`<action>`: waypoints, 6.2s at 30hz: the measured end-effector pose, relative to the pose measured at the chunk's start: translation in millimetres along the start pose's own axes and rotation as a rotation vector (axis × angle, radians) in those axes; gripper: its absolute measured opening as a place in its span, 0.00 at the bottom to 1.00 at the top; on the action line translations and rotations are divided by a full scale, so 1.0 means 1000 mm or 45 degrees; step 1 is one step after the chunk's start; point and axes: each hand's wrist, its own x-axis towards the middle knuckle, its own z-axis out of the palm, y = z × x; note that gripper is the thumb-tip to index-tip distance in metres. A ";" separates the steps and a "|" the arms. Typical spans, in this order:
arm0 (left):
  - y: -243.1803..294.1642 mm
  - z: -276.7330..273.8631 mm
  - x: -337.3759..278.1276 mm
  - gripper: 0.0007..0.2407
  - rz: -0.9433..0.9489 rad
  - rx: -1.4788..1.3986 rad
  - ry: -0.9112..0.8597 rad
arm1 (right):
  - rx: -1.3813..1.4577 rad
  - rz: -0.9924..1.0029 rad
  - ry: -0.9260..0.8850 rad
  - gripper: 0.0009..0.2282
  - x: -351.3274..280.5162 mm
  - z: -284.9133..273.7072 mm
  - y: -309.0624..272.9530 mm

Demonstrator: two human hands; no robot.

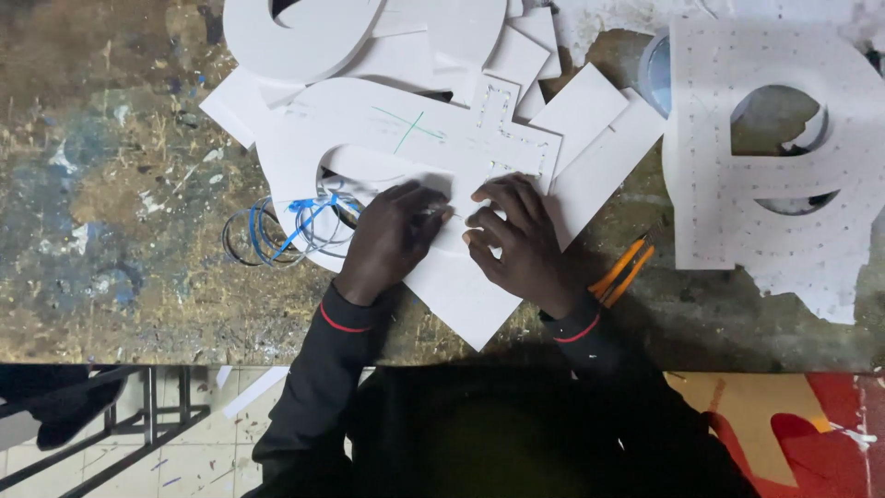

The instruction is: Applying LED light strips to the back of sign letters by unrolling the strip and pressing modules onto the surface.

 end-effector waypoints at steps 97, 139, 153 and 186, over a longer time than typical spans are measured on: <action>-0.070 -0.204 -0.103 0.13 -0.195 1.106 0.502 | -0.304 0.162 0.363 0.08 0.000 0.007 0.006; -0.011 0.017 0.115 0.14 0.233 0.259 -0.203 | -0.298 0.240 0.132 0.17 0.003 -0.003 0.006; -0.032 0.046 0.086 0.07 0.388 0.466 0.059 | -0.386 0.289 0.085 0.32 -0.004 0.011 0.018; -0.018 0.049 0.073 0.06 0.394 0.804 0.190 | -0.154 0.363 0.132 0.32 -0.014 0.016 0.030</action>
